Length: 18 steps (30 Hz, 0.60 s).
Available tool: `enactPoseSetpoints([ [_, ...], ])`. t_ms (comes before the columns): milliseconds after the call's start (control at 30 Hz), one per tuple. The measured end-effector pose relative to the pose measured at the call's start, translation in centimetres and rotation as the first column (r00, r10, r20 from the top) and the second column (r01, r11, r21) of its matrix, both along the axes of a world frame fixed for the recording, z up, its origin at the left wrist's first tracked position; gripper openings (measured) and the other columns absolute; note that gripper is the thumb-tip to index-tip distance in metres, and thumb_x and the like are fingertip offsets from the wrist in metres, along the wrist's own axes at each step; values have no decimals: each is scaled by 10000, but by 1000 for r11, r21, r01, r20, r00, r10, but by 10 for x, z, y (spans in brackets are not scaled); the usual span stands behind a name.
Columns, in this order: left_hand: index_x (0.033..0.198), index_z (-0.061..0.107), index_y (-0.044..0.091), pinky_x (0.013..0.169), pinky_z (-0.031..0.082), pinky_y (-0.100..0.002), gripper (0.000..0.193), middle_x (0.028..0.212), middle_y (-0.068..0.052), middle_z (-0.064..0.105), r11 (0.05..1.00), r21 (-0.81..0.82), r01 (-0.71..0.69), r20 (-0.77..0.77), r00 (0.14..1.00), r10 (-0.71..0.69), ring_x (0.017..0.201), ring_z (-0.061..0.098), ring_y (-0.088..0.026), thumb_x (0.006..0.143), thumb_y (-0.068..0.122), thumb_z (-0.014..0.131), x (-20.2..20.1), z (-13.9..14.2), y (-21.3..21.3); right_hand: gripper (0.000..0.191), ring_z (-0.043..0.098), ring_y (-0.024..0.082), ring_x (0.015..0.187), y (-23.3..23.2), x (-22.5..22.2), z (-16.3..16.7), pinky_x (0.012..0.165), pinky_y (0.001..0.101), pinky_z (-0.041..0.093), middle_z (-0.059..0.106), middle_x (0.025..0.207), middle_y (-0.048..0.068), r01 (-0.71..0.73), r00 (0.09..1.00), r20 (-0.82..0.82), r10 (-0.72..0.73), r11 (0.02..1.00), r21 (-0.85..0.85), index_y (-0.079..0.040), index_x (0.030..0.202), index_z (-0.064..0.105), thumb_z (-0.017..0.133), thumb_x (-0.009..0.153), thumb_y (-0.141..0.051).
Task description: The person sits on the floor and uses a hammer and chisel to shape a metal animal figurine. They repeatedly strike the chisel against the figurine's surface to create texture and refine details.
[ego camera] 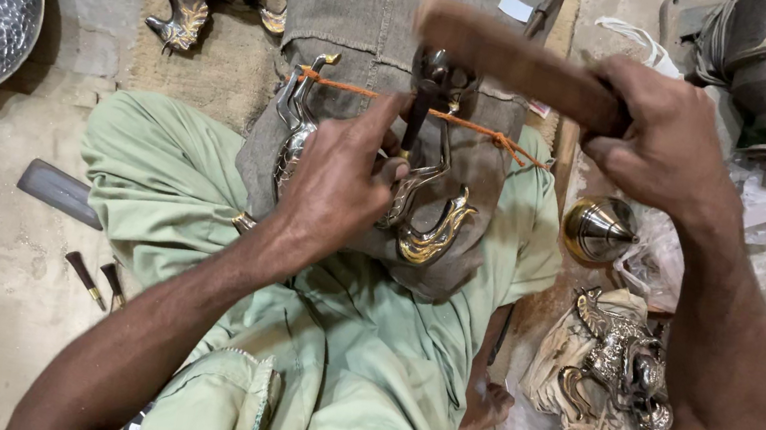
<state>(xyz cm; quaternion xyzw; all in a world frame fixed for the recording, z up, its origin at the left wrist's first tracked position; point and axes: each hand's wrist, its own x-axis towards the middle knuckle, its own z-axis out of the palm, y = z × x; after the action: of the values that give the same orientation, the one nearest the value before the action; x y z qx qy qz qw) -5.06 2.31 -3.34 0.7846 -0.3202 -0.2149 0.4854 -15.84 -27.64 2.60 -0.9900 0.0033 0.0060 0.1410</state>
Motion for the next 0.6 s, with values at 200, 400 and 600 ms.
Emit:
enactPoseSetpoints([
  [200, 1317, 535, 41, 679, 589, -455, 543, 884, -183, 761, 991, -54, -123, 37, 991, 125, 810, 775, -337, 835, 26, 784, -9, -5, 5, 539, 721, 277, 786, 14, 20, 23, 738, 454, 557, 751, 1018, 103, -76, 994, -92, 51, 950, -303, -140, 1275, 623, 692, 755, -15],
  [400, 1313, 551, 35, 674, 589, -441, 542, 846, -170, 747, 979, -76, -189, -18, 982, 188, 781, 766, -337, 819, 14, 773, -16, -3, 8, 528, 710, 269, 730, 26, 33, 33, 823, 545, 518, 713, 850, 85, -81, 964, -262, -51, 880, -468, -170, 1327, 631, 697, 817, -50],
  [600, 1211, 550, 19, 666, 583, -428, 433, 837, -152, 753, 977, -69, -201, -39, 979, 199, 765, 765, -311, 845, 47, 779, -18, -3, 11, 494, 685, 326, 915, 31, 32, 38, 728, 572, 500, 678, 1027, 63, -103, 983, -180, 38, 926, -364, -138, 1213, 663, 713, 729, -52],
])
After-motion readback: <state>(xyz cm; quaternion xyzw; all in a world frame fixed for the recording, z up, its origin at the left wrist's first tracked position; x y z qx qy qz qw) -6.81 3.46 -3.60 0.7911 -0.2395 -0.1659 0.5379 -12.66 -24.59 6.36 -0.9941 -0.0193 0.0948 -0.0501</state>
